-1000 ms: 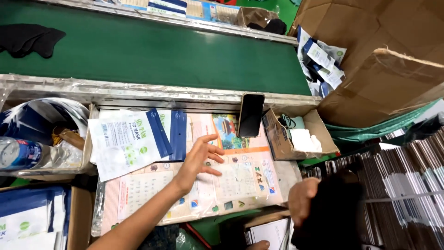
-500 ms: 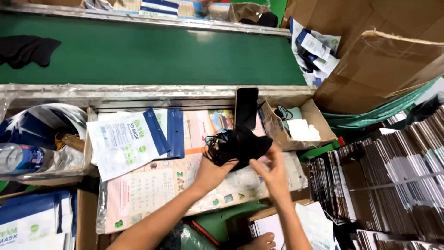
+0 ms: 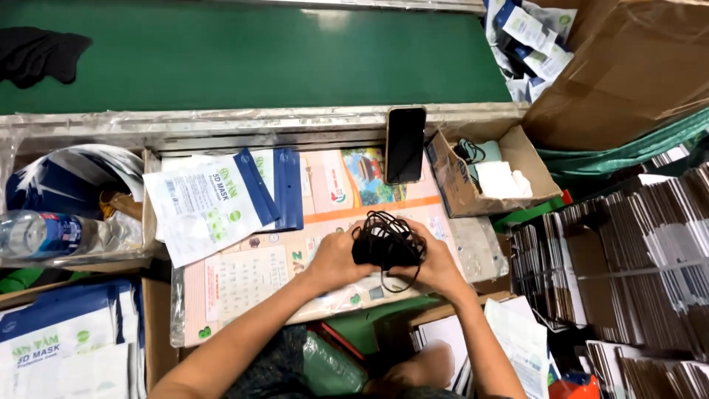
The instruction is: Packing protective face masks into individual plastic bags on a conveyor belt production line.
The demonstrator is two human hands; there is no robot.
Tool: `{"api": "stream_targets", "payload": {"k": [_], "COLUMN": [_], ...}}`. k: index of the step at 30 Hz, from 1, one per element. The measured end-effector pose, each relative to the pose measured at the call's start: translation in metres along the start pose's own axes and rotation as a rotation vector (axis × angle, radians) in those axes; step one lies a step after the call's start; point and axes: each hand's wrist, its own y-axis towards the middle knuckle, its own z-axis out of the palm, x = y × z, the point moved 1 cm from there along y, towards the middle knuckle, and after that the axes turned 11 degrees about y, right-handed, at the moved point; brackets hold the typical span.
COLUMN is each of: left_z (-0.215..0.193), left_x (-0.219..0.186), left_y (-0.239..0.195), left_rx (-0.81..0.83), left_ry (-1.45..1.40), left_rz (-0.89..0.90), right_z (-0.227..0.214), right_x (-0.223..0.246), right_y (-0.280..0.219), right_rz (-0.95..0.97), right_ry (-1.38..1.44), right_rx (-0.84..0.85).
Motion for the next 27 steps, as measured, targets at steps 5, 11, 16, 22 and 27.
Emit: {"api": "stream_targets", "payload": {"k": [5,11,16,22,27], "left_z": [0.000,0.006,0.018,-0.066,-0.126], "left_x": [-0.021,-0.006,0.009,-0.019,0.073], "left_y": [0.003,0.002,0.002,0.022,0.025], "left_rx": [0.027,0.076,0.220,-0.174,-0.750], "left_ry": [0.030,-0.011,0.149,-0.342,0.473], "left_rz": [0.061,-0.017,0.253,0.162,-0.422], "right_z": [0.019,0.025,0.029,0.038,0.033], "right_x": [-0.018,-0.041,0.012,-0.038,0.016], "right_y": [-0.002,-0.004,0.009,0.000,0.008], "right_rz": [0.094,0.106,-0.190,-0.056,0.143], "right_ry": [0.038,0.018,-0.111,-0.151,0.257], "right_rx": [-0.002,0.027,0.050,0.074,-0.255]}}
